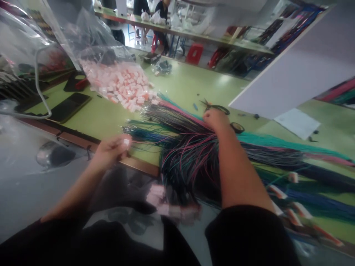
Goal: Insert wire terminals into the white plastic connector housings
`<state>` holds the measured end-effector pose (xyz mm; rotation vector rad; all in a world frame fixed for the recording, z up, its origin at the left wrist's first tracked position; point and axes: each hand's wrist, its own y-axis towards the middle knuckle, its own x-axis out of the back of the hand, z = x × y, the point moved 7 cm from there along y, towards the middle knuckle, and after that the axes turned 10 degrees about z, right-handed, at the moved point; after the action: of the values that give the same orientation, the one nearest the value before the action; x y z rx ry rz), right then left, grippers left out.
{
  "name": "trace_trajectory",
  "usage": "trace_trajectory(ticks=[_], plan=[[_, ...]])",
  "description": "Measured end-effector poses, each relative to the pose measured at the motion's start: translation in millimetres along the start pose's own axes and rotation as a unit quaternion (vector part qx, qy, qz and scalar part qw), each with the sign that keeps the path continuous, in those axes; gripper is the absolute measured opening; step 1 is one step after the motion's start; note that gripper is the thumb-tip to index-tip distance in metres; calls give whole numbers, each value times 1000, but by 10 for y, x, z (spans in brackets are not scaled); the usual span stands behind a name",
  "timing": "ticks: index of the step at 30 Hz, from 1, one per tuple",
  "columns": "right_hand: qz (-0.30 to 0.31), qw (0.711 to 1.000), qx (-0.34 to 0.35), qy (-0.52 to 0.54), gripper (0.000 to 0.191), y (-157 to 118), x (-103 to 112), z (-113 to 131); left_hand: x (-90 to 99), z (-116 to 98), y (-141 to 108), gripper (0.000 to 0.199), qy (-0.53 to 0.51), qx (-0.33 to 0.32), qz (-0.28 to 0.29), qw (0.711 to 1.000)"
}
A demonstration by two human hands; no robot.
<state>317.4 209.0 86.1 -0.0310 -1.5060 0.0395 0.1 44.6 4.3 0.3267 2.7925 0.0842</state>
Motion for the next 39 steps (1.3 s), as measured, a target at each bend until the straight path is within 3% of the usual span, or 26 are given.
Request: trace_trajectory(ticks=[3,6,14,19,23,29,32,35,36,39], plan=[[28,999,-29,-20,10,-15,-192,-149,-1,-1,-9,35,7,17,-14,1000],[17,1000,-13,-10,13,-41,-270,-161,0,-6,-3,35,5,16,-17,1000],[-13,999,23,42,23,-8,-226,-136,6,4,28,36,6,13,-5,1000],[-39,997,-39,55,20,-72,-154,-234,-8,-5,25,35,-1,22,-9,1000],[-5,998,-34,50,20,-95,-204,-243,-17,-18,23,33,-11,14,-8,1000],[-20,997,-62,52,17,-50,-193,-310,-7,-31,18,34,2,0,-11,1000],[-68,989,-125,50,18,-62,-149,-373,-11,-24,15,33,2,6,-10,1000],[-161,963,-205,69,35,-187,-53,-404,-21,-19,17,35,-2,12,-5,1000],[-165,962,-206,75,39,-214,-45,-371,-21,-16,17,35,-2,14,-5,1000],[-40,993,-96,59,36,-169,-135,-100,-18,2,21,33,3,23,-3,1000]])
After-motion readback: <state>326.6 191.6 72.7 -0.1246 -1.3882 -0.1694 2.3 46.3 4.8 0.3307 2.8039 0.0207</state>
